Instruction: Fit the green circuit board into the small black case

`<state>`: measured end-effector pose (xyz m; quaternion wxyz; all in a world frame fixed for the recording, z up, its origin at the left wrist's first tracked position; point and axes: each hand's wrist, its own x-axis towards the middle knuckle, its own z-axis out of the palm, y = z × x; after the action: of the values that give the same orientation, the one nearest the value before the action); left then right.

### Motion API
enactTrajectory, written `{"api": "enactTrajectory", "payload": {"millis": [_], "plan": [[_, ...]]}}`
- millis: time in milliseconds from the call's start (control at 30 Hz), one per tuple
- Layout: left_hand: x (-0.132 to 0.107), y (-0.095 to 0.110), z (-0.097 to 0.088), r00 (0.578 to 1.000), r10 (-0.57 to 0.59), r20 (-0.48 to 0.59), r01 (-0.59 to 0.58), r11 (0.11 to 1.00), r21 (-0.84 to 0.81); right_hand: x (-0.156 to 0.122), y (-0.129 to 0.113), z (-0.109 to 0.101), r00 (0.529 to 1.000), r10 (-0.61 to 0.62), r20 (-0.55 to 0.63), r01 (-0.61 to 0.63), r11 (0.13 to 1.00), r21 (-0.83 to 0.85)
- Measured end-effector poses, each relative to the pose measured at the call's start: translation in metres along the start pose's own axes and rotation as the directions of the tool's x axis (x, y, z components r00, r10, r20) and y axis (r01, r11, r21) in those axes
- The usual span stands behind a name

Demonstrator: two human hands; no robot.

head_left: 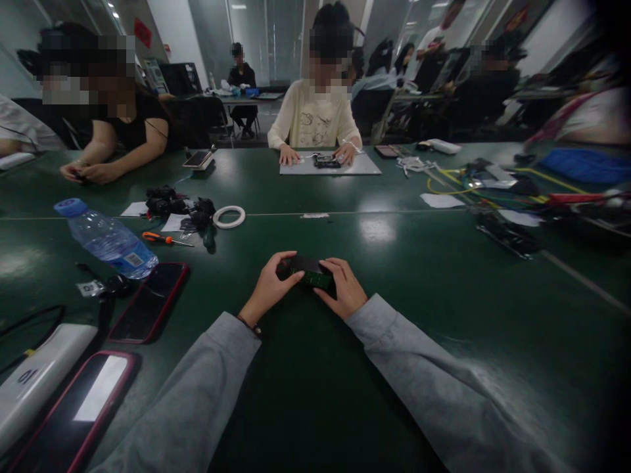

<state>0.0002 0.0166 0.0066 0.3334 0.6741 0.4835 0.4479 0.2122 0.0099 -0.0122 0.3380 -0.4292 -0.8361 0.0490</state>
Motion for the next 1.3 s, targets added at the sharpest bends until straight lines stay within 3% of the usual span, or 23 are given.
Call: {"api": "enactTrajectory", "payload": {"millis": [1067, 1300], "plan": [[-0.0033, 0.0065, 0.0004, 0.997, 0.061, 0.056, -0.068, 0.989, 0.132, 0.0005, -0.0032, -0.0021, 0.999, 0.049, -0.001, -0.049, 0.997, -0.066], [-0.0038, 0.0065, -0.0004, 0.998, 0.016, 0.052, -0.024, 0.988, 0.15, -0.0001, -0.0037, -0.0019, 0.998, 0.061, -0.011, -0.061, 0.996, -0.063]]}}
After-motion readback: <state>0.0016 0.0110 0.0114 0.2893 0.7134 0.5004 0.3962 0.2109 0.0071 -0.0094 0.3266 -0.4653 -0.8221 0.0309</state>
